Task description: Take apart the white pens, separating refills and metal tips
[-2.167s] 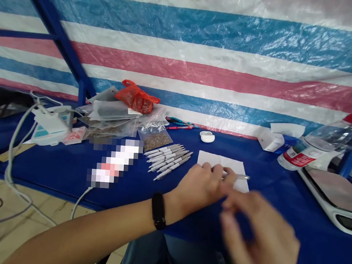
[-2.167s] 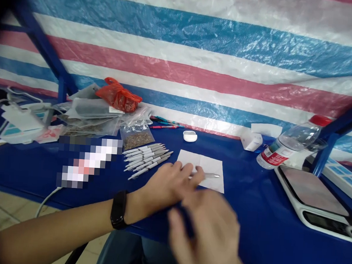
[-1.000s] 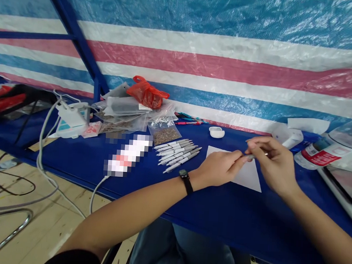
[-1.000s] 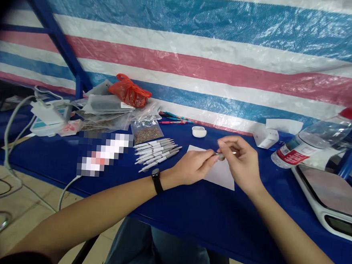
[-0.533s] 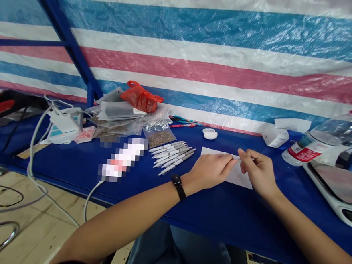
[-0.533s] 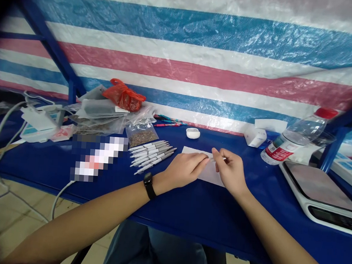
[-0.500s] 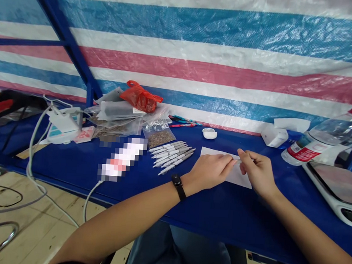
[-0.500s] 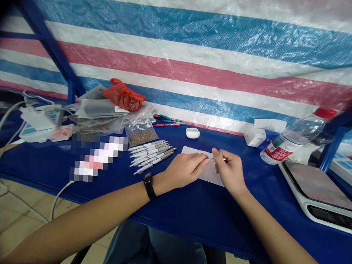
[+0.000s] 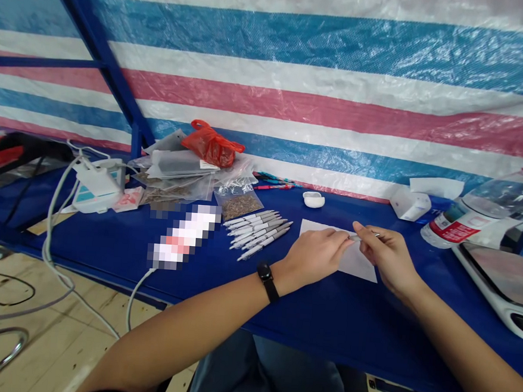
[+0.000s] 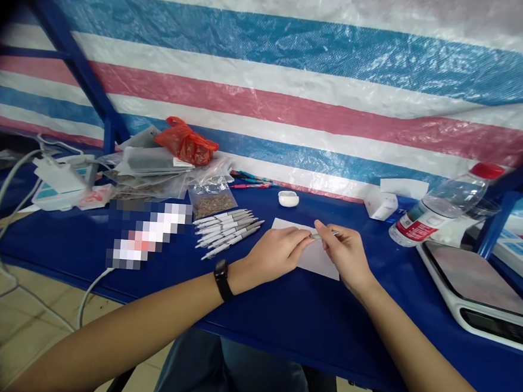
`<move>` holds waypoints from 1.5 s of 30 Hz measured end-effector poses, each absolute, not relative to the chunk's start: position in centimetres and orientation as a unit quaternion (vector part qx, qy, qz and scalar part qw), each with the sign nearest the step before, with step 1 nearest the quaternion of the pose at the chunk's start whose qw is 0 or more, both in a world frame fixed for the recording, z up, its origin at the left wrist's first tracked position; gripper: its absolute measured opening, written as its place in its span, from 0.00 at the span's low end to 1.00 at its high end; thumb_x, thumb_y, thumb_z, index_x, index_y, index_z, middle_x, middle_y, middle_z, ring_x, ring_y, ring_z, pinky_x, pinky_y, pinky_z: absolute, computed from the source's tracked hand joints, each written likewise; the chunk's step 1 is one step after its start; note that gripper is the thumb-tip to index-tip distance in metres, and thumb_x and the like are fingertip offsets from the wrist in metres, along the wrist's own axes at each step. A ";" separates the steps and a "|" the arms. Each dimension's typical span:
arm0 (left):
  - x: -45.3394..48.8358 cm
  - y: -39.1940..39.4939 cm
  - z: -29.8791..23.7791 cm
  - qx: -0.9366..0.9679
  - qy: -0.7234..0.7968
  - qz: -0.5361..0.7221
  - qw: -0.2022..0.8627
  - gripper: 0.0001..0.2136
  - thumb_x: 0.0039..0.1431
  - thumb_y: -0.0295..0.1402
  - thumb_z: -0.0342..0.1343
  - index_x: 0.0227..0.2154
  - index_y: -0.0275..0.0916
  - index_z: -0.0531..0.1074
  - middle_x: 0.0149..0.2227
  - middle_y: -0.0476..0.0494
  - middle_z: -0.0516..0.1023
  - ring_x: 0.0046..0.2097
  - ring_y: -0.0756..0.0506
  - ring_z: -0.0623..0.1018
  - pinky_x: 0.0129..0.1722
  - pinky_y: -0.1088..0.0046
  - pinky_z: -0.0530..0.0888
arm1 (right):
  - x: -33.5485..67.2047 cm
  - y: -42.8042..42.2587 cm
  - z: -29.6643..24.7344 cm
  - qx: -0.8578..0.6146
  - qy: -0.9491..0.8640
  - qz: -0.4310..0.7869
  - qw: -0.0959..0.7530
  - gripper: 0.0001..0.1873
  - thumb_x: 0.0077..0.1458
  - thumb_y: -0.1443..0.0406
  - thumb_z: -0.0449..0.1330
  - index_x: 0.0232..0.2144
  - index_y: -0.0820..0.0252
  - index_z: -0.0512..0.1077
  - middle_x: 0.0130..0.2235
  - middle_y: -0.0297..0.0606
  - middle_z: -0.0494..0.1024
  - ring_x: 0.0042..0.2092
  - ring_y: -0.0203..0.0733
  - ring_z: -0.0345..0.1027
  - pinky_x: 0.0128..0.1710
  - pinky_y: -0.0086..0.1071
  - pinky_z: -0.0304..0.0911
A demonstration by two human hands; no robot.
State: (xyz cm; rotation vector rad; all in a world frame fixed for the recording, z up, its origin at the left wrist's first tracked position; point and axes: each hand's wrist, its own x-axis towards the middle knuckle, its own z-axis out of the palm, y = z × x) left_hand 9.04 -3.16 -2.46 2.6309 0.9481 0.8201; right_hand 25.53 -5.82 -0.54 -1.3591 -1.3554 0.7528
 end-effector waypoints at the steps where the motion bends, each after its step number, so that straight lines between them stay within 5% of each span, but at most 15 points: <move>1: 9.1 -3.3 -2.5 0.903 0.327 0.269 0.076 0.17 0.76 0.37 0.41 0.42 0.37 0.75 0.35 0.43 0.81 0.37 0.44 0.81 0.33 0.70 0.73 | 25.5 -5.8 -0.5 -0.565 -0.558 0.324 0.515 0.37 0.44 0.37 0.68 0.10 0.57 0.61 0.13 0.28 0.54 0.17 0.30 0.44 0.16 0.30 0.41; 8: 9.2 -3.9 -2.9 0.907 0.315 0.256 -0.111 0.11 0.73 0.29 0.47 0.47 0.34 0.74 0.30 0.43 0.77 0.34 0.43 0.81 0.28 0.72 0.72 | 25.5 -5.9 0.0 -0.567 -0.528 0.399 0.490 0.38 0.41 0.36 0.69 0.09 0.55 0.57 0.13 0.26 0.52 0.17 0.28 0.41 0.16 0.30 0.41; 16: 7.5 -2.6 0.0 0.899 0.406 0.161 -0.023 0.09 0.72 0.31 0.49 0.48 0.41 0.73 0.39 0.42 0.81 0.43 0.40 0.81 0.34 0.68 0.74 | 25.8 -5.6 -0.7 -0.578 -0.563 0.296 0.511 0.34 0.49 0.33 0.61 0.19 0.57 0.71 0.15 0.28 0.60 0.18 0.34 0.52 0.19 0.31 0.52; 26: 0.0 -1.7 1.3 0.822 0.565 0.068 0.016 0.10 0.68 0.33 0.51 0.44 0.41 0.77 0.44 0.39 0.80 0.46 0.37 0.80 0.40 0.64 0.73 | 26.5 -5.9 -0.7 -0.597 -0.623 0.179 0.472 0.32 0.55 0.35 0.57 0.21 0.56 0.71 0.16 0.26 0.55 0.19 0.34 0.48 0.20 0.31 0.44; 30: -0.5 -2.3 0.7 0.813 0.578 0.065 -0.033 0.18 0.68 0.41 0.53 0.55 0.40 0.75 0.52 0.33 0.76 0.56 0.32 0.73 0.53 0.58 0.71 | 26.4 -5.9 -0.7 -0.593 -0.629 0.173 0.472 0.31 0.57 0.37 0.57 0.21 0.55 0.70 0.16 0.26 0.55 0.19 0.34 0.46 0.19 0.32 0.44; 35: -0.8 -2.5 0.4 0.809 0.588 0.010 -0.009 0.34 0.64 0.50 0.54 0.69 0.40 0.61 0.62 0.30 0.70 0.63 0.27 0.66 0.58 0.51 0.67 | 26.7 -5.8 -0.5 -0.609 -0.620 0.166 0.466 0.30 0.57 0.38 0.56 0.21 0.55 0.70 0.16 0.26 0.54 0.19 0.34 0.46 0.19 0.32 0.43; 41: -1.2 -1.6 0.6 0.806 0.590 -0.038 0.038 0.37 0.63 0.50 0.51 0.71 0.36 0.56 0.63 0.26 0.70 0.65 0.25 0.65 0.59 0.47 0.64 | 26.7 -6.0 -0.4 -0.598 -0.628 0.157 0.471 0.29 0.58 0.40 0.57 0.21 0.55 0.70 0.16 0.26 0.53 0.19 0.34 0.44 0.20 0.32 0.44; 45: -0.9 -1.0 1.5 0.812 0.578 -0.070 0.036 0.36 0.58 0.46 0.55 0.66 0.32 0.62 0.61 0.25 0.71 0.64 0.26 0.67 0.59 0.49 0.65 | 26.7 -6.0 -0.4 -0.595 -0.632 0.154 0.472 0.29 0.58 0.40 0.57 0.20 0.55 0.70 0.16 0.26 0.53 0.20 0.34 0.44 0.20 0.32 0.45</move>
